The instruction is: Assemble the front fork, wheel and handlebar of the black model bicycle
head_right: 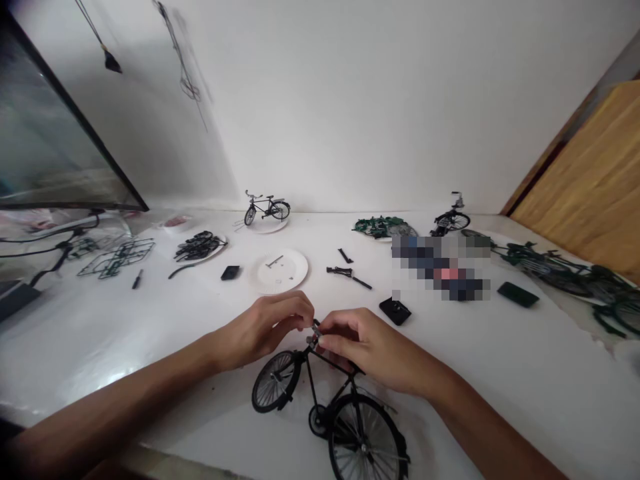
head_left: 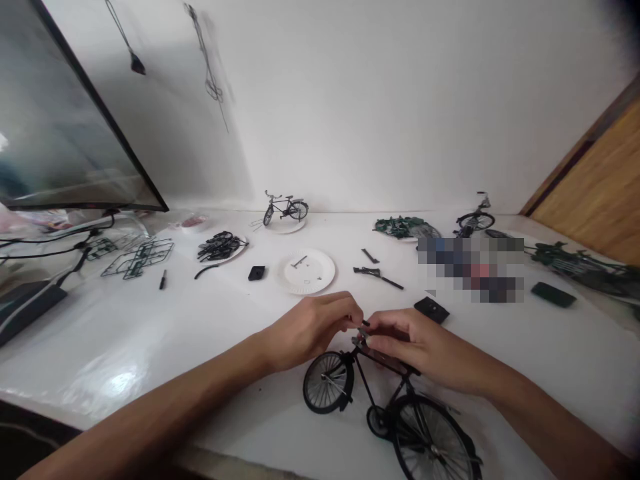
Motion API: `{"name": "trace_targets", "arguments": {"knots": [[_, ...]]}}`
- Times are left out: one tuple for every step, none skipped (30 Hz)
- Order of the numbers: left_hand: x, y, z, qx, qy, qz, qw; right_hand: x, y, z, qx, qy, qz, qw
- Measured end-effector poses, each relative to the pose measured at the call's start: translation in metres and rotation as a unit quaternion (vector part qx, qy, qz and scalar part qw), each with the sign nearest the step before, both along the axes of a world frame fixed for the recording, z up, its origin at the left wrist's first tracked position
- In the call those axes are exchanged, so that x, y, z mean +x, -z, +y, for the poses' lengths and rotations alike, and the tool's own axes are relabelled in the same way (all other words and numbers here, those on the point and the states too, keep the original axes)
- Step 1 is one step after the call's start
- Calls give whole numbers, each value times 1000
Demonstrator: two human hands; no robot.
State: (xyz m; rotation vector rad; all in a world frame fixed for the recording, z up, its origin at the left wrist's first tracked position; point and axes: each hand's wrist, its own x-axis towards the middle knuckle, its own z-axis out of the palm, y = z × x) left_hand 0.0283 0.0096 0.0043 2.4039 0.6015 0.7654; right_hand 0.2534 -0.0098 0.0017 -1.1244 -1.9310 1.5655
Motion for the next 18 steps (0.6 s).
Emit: {"name": "trace_targets", "arguments": {"knots": [[0,0,0,3,-2,5,1000,-1,0,0,-1,3,-2,1000],[0,1,1,7,-6,11,1000,-2,-1,0,-1,7,-4,1000],[0,1,1,14,-10,17,1000,-2,-1,0,-1,12,-5,1000],[-1,1,3,25,-14,25,999,-2,-2,0,1,16,-5,1000],[-3,1,5,41,-17,36,998,-2,-2,-1,2,21,-7,1000],[-7,0,9,62,-21,48,997,-2,-3,-1,4,27,-10,1000],[-12,-2,14,89,-29,61,994,-1,-4,-1,6,35,-14,999],[-18,-4,19,117,-41,75,989,0,-4,-1,7,45,-18,999],[-25,-7,26,144,-63,85,984,2,-5,0,8,53,-22,998],[-33,-9,33,162,-92,93,978,4,-5,1,9,64,-26,998],[-41,-11,40,168,-120,108,972,6,-5,2,14,77,-29,996],[-50,-13,47,175,-141,122,967,8,-5,4,22,92,-32,995],[-58,-14,54,181,-160,139,961,10,-4,6,35,107,-35,993],[-64,-14,60,182,-178,158,954,12,-4,8,53,123,-37,990],[-69,-14,64,180,-192,175,949,14,-3,9,74,142,-38,986],[-72,-13,67,174,-201,191,945,16,-3,11,96,161,-37,982],[-73,-12,68,165,-204,203,944,17,-3,11,118,179,-33,976],[-73,-10,68,155,-200,210,944,18,-4,12,138,200,-25,970]]}}
